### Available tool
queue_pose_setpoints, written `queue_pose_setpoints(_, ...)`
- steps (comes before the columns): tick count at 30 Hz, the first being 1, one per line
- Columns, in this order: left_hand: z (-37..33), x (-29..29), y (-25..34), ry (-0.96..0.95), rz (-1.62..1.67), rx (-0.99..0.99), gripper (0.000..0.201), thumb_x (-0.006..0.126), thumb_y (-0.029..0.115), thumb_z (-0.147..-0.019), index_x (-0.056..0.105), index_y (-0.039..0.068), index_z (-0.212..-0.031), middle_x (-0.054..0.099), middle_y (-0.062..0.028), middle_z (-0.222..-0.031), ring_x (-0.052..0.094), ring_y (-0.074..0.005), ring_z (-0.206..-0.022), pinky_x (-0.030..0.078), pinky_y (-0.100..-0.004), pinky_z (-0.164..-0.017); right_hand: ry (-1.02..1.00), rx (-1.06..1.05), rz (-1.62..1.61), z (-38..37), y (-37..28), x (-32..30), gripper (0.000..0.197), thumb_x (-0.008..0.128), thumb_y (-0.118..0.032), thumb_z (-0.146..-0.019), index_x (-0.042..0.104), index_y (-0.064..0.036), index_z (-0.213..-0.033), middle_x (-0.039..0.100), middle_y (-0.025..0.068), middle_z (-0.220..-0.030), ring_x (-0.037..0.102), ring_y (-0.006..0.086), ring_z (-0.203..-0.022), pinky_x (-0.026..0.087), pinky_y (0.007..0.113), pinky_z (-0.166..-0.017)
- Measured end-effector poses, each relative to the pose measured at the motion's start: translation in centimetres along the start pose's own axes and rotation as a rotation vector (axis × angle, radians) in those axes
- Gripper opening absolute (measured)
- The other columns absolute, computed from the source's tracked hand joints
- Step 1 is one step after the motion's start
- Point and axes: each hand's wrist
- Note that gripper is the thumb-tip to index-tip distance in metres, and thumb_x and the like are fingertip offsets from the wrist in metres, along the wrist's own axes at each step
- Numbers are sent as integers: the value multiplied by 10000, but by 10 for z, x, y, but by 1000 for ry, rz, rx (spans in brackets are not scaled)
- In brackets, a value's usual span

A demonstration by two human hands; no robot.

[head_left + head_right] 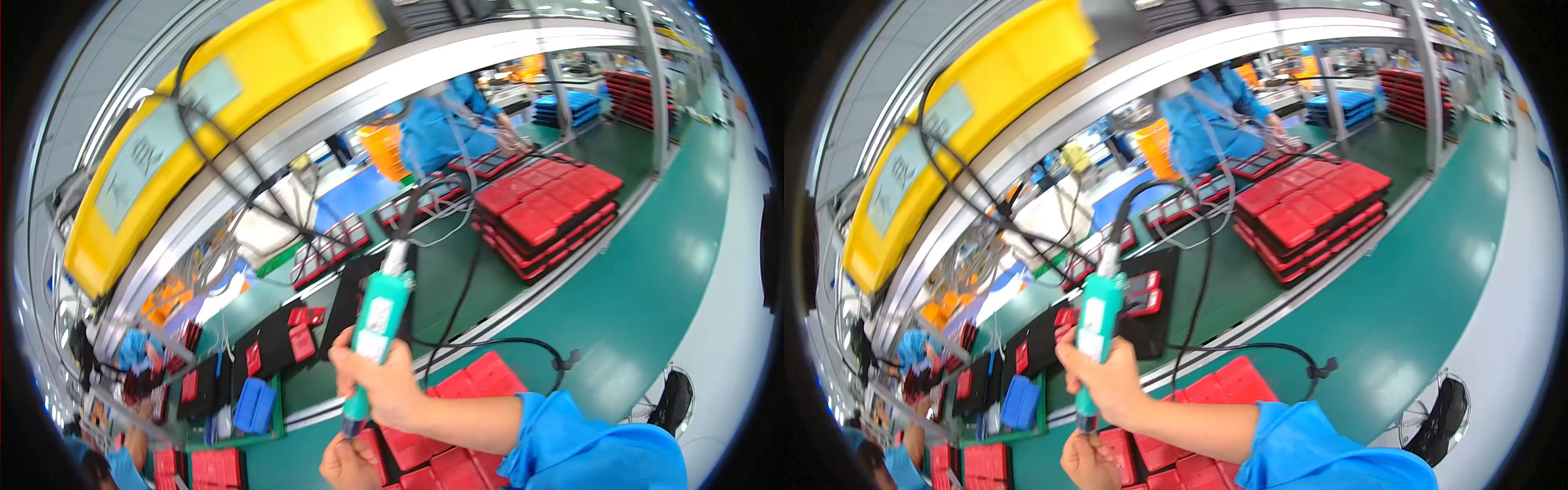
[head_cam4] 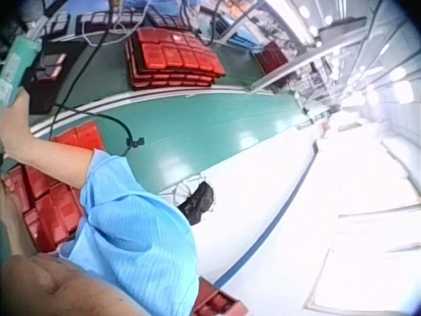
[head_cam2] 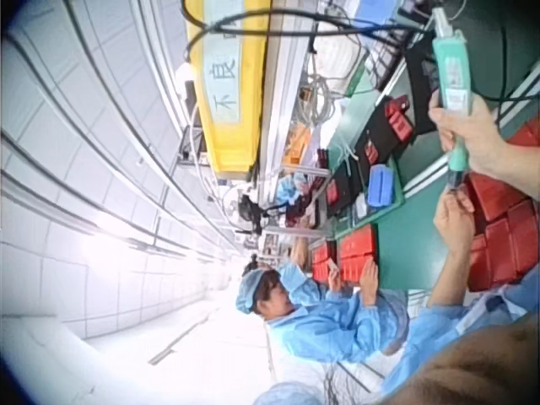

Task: The person assembles plastic device housings by securing PCB components with screws using an electric screwdriver.

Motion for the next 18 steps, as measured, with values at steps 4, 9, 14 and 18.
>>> queue_pose_setpoints(4, 8, 19, 13, 208, 322, 76, 114, 439, 94, -866, 491, -4, -893, 512, -68, -731, 474, -100, -574, 405, -181, -464, -87, 65, -79, 2, 2, 1, 131, 583, -35, -751, 496, -1, -842, 477, 26, -559, 475, 106, -450, 392, 242, -426)
queue_pose_setpoints(9, 15, 21, 22, 138, 531, -120, 151, 461, 144, -869, 480, 2, -915, 494, -31, -707, 428, -72, -541, 352, -183, -450, -68, -16, -50, 10, -8, 1, 114, 582, -44, -752, 506, -2, -827, 503, 35, -576, 475, 102, -435, 397, 235, -424)
queue_pose_setpoints(14, 40, 8, 29, 139, 641, -290, 165, 427, 190, -886, 486, 36, -879, 481, -33, -694, 420, -94, -539, 346, -202, -461, -194, 60, -45, 27, -8, 11, 114, 566, -49, -764, 501, 18, -831, 484, 32, -533, 460, 105, -414, 395, 243, -410)
queue_pose_setpoints(18, 62, -1, 38, 76, 690, -386, 221, 419, 246, -893, 431, 70, -759, 436, -5, -643, 373, -72, -483, 318, -168, -415, -264, 184, -61, 43, -10, 22, 123, 560, -47, -758, 470, -4, -830, 434, 28, -523, 436, 112, -399, 378, 254, -398)
Point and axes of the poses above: each hand's wrist, its own z-axis away from the middle knuckle, its own x-axis out of the palm, y = z × x
